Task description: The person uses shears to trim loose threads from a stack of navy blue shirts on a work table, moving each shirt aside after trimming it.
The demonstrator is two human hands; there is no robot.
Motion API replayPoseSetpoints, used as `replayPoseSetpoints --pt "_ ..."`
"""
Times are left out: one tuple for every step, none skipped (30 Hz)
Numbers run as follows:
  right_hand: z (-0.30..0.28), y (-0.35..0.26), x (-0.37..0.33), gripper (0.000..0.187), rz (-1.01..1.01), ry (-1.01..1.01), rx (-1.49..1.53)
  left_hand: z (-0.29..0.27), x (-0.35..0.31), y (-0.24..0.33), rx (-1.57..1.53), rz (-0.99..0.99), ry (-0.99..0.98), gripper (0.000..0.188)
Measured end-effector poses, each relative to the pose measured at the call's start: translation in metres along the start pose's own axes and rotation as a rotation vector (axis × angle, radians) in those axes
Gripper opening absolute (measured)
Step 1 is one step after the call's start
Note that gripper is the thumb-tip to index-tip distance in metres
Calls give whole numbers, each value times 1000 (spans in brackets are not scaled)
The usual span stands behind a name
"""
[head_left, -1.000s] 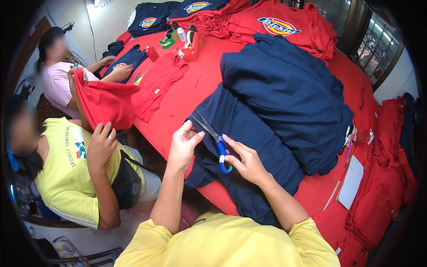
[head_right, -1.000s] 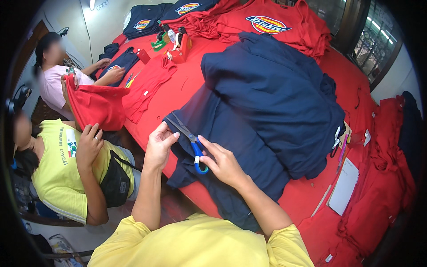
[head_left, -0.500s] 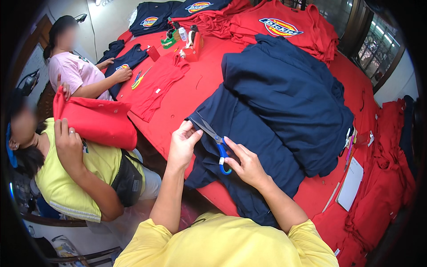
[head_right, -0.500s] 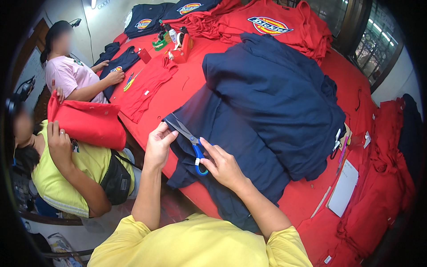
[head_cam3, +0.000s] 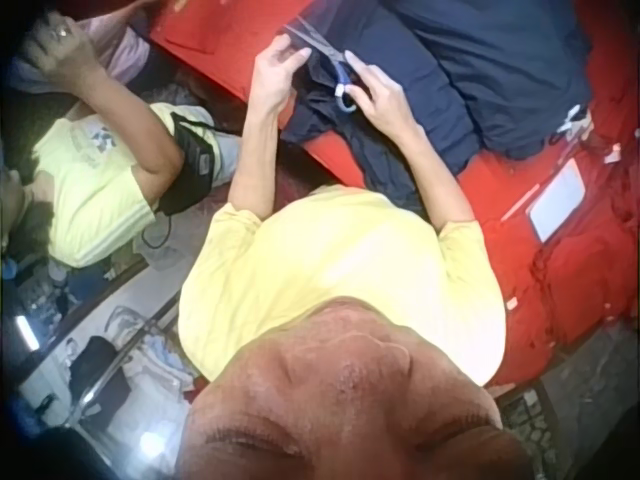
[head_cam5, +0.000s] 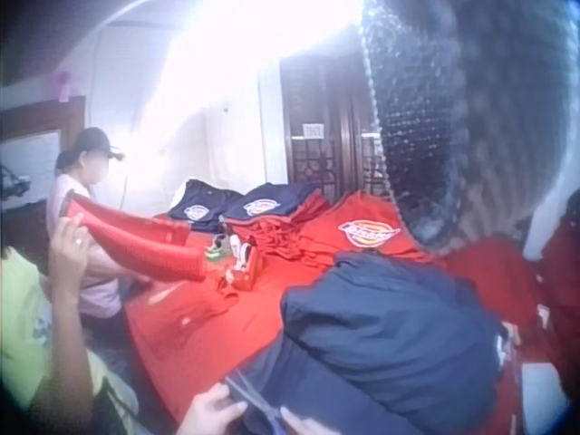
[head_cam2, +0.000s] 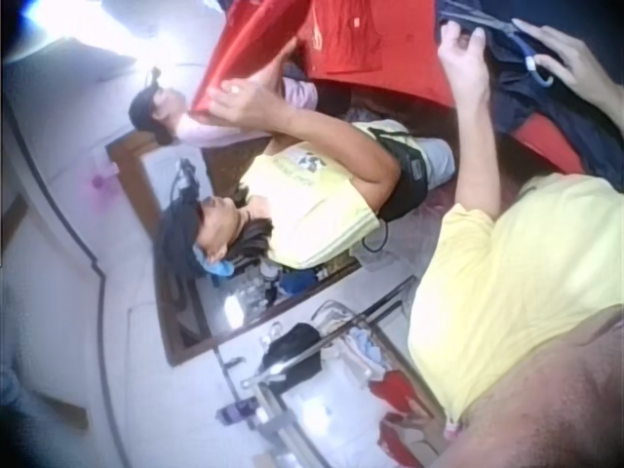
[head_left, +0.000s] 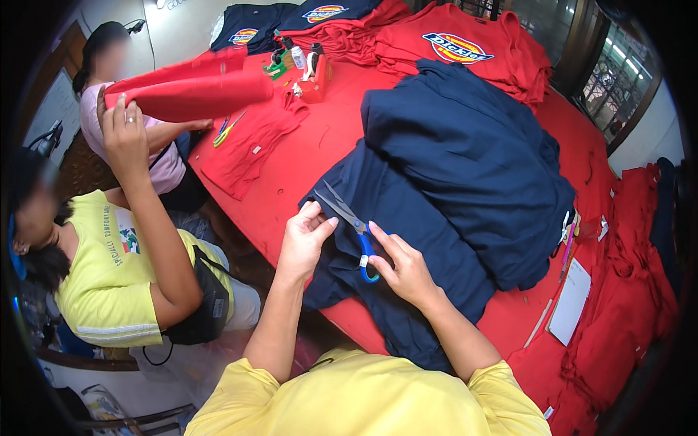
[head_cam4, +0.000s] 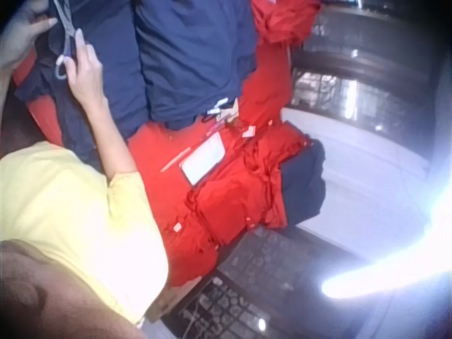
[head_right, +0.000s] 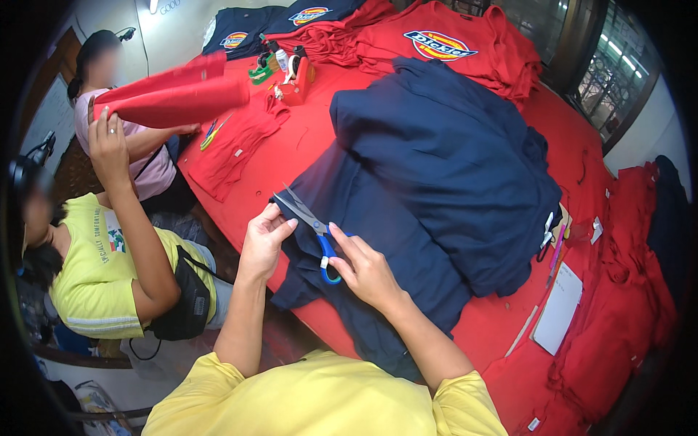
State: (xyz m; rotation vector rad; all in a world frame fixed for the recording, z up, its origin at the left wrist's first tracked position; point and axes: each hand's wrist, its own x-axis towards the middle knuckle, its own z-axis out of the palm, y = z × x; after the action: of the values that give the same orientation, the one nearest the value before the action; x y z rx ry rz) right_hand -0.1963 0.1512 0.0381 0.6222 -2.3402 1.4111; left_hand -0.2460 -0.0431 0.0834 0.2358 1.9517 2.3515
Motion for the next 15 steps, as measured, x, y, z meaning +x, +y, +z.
replayPoseSetpoints --pt "1 1 1 56 -12 11 7 -1 0 -2 13 2 -7 31" --pt "2 2 1 56 -24 20 15 -1 1 -3 27 5 -13 30" --pt "0 1 1 56 8 0 38 0 0 -1 15 -3 -11 28" --pt "-2 0 1 56 40 -21 60 3 0 3 3 -10 -10 26" --pt "-4 -1 1 56 71 -42 84 4 -1 5 -9 -17 -8 24" --pt "-4 -2 1 56 85 -49 115 1 0 3 10 -16 -14 27" --pt "-3 -2 1 56 98 -57 146 -2 1 0 29 -15 -20 31" --pt "-4 -3 0 56 112 -63 175 -4 1 -2 48 -14 -27 34" --pt "-5 -4 0 55 157 -93 194 -4 1 -2 48 -24 -26 34" --pt "-7 -7 1 55 202 -123 212 -4 0 -2 48 -33 -24 35" --pt "-9 -9 1 55 247 -151 231 -4 1 -1 49 -43 -24 36" --pt "-6 -5 0 54 186 -95 215 -3 1 -1 64 -40 -17 31" --pt "0 3 -2 54 126 -39 198 -3 2 -2 80 -38 -9 26" --pt "2 5 -1 53 65 15 182 -2 2 -3 95 -36 0 22" --pt "1 4 -2 52 155 -28 244 -2 2 -2 89 -30 -2 21"
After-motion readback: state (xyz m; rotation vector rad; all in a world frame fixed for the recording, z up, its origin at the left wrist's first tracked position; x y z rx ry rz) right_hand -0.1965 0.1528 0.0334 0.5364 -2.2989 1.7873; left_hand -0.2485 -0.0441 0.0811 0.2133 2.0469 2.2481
